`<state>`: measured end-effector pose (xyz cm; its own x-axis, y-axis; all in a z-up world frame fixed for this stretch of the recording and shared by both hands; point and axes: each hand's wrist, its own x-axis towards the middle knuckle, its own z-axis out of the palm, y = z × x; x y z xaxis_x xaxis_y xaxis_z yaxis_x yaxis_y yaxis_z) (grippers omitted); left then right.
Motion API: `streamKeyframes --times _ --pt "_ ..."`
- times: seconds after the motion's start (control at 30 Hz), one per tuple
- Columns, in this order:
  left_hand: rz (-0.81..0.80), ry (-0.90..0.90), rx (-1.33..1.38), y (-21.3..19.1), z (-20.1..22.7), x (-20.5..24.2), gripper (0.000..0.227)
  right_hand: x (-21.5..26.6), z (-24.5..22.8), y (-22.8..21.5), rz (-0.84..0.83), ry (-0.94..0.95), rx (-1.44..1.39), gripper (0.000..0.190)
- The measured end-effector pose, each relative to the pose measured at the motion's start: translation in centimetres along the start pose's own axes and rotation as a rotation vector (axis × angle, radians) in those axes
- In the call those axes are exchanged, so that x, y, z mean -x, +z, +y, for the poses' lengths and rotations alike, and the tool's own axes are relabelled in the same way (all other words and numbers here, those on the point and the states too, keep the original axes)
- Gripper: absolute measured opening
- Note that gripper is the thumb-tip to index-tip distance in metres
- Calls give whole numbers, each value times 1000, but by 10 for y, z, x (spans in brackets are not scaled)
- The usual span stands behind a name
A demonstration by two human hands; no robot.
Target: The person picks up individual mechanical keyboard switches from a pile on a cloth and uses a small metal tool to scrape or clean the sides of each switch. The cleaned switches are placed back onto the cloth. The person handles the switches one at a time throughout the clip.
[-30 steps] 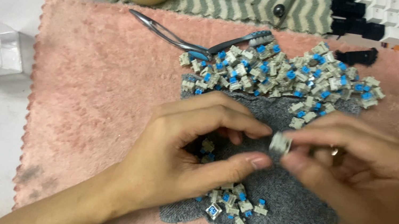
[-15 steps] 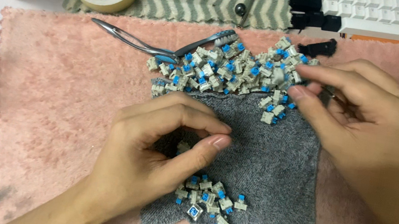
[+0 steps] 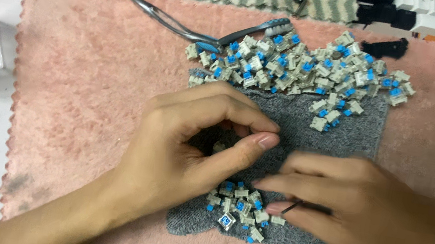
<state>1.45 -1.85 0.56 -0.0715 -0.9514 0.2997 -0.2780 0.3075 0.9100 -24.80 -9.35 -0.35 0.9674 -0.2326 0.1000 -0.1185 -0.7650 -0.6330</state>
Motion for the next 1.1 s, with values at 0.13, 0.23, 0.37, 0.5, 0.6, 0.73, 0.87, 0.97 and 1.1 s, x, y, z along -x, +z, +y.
streamKeyframes --times 0.13,0.23,0.37,0.5,0.6,0.73,0.87,0.97,1.1 --pt "-8 -14 6 -1 1 1 8 -2 -2 4 -21 4 -1 29" --pt "-20 2 9 -1 2 1 8 -5 -5 0 18 53 -25 21" --pt "-119 38 103 -2 1 3 16 -7 -12 -13 196 308 -226 20" --pt "-223 121 127 1 -6 9 29 8 -5 -7 367 533 -451 21" --pt "-221 136 82 -1 -8 8 25 12 -3 -7 292 629 -478 15" --pt "-204 156 70 1 -8 6 24 8 -5 -7 253 652 -491 34" --pt "-184 146 73 2 -7 5 24 4 -9 -8 282 669 -404 35" --pt "-161 133 59 2 -6 5 27 4 -12 -5 335 683 -338 23" --pt "-129 122 54 2 -4 3 27 -1 -19 -4 452 568 -240 11"
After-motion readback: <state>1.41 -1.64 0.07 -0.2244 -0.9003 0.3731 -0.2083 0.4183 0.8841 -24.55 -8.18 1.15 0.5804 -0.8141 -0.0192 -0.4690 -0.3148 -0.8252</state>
